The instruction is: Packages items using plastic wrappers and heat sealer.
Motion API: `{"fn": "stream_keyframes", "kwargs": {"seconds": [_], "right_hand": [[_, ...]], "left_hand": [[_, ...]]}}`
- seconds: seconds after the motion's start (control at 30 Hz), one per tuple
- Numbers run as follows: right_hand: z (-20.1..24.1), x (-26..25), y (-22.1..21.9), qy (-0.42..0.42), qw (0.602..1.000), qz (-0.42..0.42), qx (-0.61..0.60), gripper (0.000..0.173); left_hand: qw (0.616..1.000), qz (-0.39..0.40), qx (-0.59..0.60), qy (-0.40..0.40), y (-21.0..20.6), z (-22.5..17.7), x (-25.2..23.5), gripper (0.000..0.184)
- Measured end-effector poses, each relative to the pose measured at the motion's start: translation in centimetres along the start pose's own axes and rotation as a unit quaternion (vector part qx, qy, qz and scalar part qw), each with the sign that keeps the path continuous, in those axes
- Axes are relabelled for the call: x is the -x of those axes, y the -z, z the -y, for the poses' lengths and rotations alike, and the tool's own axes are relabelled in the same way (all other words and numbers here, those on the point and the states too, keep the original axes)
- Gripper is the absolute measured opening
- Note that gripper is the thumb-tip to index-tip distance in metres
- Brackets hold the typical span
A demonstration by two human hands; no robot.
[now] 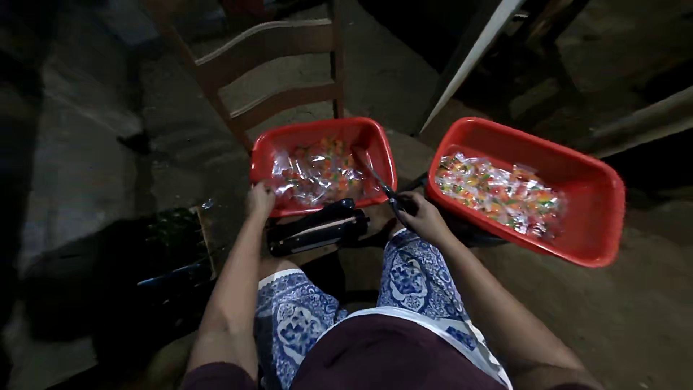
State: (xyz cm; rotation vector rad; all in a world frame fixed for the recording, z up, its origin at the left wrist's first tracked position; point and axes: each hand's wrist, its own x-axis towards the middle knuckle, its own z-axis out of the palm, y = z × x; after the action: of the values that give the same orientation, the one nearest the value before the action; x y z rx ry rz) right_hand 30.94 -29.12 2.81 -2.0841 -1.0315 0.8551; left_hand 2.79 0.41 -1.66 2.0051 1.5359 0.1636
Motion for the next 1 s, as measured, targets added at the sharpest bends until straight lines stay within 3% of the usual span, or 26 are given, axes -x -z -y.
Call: {"fn": "stream_keyframes", "kwargs": {"seconds": [0.1,0.2,0.27,0.3,0.4,0.5,0.6,0.7,0.87,1.0], "right_hand": [[1.6,-3.5,-0.9,0.012,1.000,0.018,-0.019,0.045],[3.7,-7.9,-4.1,0.063,0.993,0.045,-0.092,0.043],[5.7,-10.5,-7.4,0.101,0.982,0.074,-0.139,0.040],[6.8,-11.5,-9.1,0.126,0.975,0.096,-0.153,0.039],[10.1,-13.3,-10.9,0.189,0.957,0.192,-0.107,0.035],[8.9,-15.4,-9.6,0.264,0.956,0.126,-0.017,0.028],[6.0,-16.8,-4.6,0.204,0.974,0.069,0.065,0.025],[2.6,-17.1,-1.4,0.135,0.978,0.064,0.145,0.021],[-0.1,-16.0,-2.5,0.103,0.957,0.127,0.237,0.019],[1.1,-15.5,-5.2,-0.028,0.943,0.158,0.293,0.036]], "left_hand": [[0.999,-0.007,-0.025,-0.031,-0.9,-1.8,-0.5,0.059],[0.976,0.084,0.190,-0.062,-2.2,-5.3,1.5,0.052],[0.920,0.181,0.342,-0.055,-3.0,-7.7,3.0,0.057],[0.892,0.193,0.405,-0.051,-3.3,-8.8,3.3,0.055],[0.869,0.089,0.484,0.048,-3.4,-9.8,2.0,0.040],[0.931,0.033,0.351,0.092,-2.8,-6.5,-1.4,0.037],[0.955,0.047,0.268,0.120,-1.9,-3.5,-3.4,0.051],[0.956,0.038,0.258,0.136,-2.6,-2.0,-4.6,0.051],[0.977,0.037,0.124,0.172,-4.7,0.0,-7.1,0.049],[0.984,0.057,-0.051,0.164,-5.3,-1.0,-7.2,0.065]]}}
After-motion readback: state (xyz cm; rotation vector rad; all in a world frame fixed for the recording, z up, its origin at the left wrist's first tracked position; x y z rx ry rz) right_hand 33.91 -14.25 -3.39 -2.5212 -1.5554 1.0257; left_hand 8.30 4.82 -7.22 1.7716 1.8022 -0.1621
